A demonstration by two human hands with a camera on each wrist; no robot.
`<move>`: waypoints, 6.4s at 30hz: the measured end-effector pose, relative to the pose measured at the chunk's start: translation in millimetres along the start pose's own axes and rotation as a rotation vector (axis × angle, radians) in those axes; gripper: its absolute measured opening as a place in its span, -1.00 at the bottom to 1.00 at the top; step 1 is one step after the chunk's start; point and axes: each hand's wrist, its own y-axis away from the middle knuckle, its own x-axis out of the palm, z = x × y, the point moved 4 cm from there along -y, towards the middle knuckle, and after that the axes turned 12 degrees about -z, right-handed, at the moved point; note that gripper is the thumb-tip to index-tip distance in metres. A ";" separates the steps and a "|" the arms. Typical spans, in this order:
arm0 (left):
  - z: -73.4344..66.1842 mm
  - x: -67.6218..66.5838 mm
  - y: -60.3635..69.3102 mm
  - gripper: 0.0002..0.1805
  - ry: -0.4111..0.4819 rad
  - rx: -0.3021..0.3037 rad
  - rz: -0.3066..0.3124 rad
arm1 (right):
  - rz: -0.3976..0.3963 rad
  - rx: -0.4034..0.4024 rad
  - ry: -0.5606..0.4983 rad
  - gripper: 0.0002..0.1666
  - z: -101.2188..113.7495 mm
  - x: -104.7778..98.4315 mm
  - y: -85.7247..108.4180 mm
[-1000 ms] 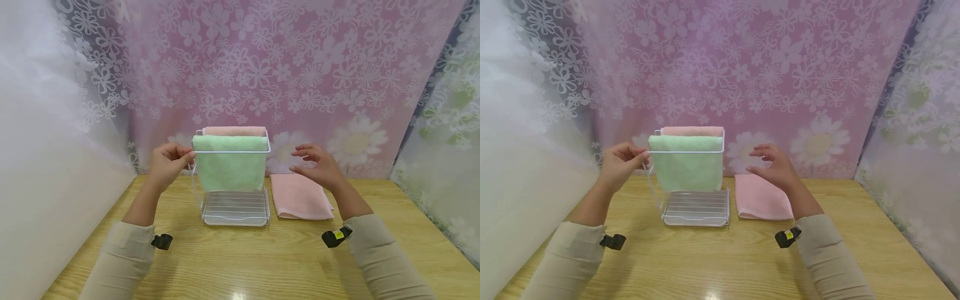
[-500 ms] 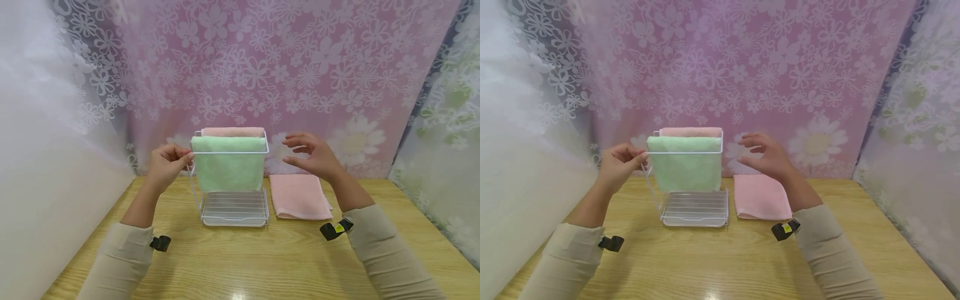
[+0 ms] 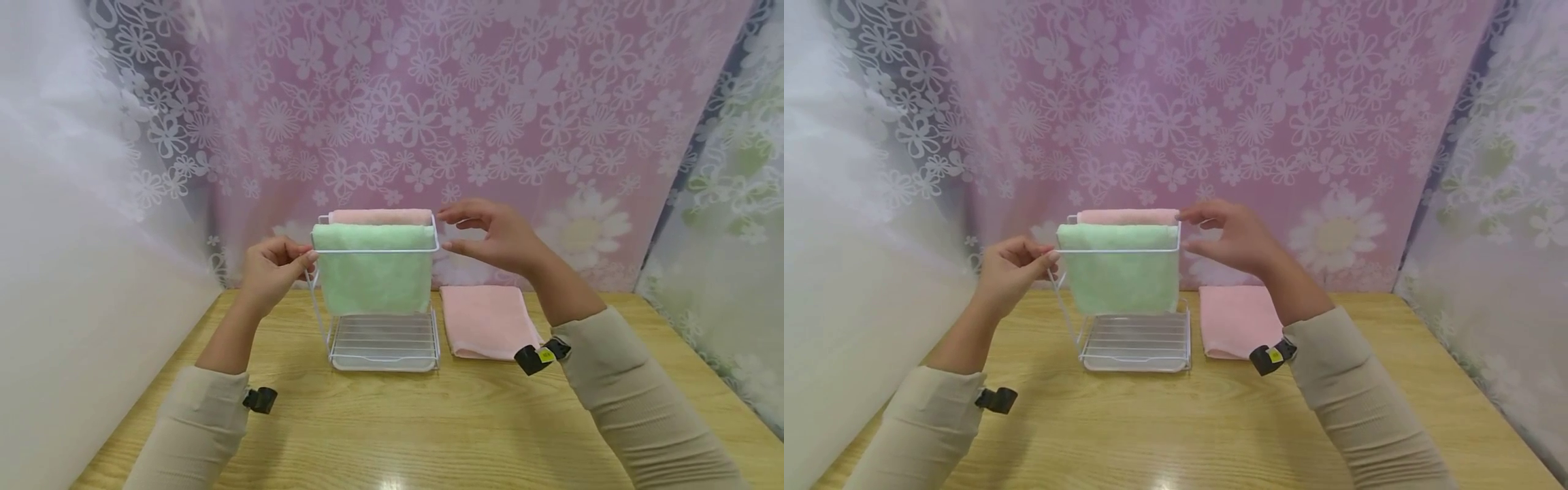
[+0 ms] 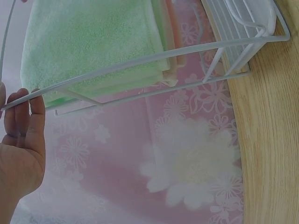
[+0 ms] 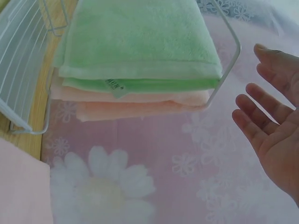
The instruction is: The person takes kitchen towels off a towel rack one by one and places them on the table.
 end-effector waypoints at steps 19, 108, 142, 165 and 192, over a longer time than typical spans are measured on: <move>-1.5 -1.7 0.1 -0.76 -0.042 0.000 -0.003 | 0.096 0.010 0.032 -0.50 22.0 19.0 -31.6; -3.0 -0.7 0.7 -0.77 -0.045 -0.009 0.020 | 0.157 0.360 0.036 -0.75 2.9 78.9 -76.2; -3.4 -0.4 0.0 -0.79 -0.044 0.003 0.027 | 0.111 0.304 0.021 -0.80 25.9 56.9 -75.0; -2.1 -1.5 0.9 -0.80 -0.047 -0.003 0.027 | 0.107 0.180 -0.021 -0.81 40.7 52.9 -61.8; -1.9 -0.7 0.4 -0.78 -0.059 0.010 0.023 | 0.060 0.187 -0.126 -0.80 48.8 40.9 -47.6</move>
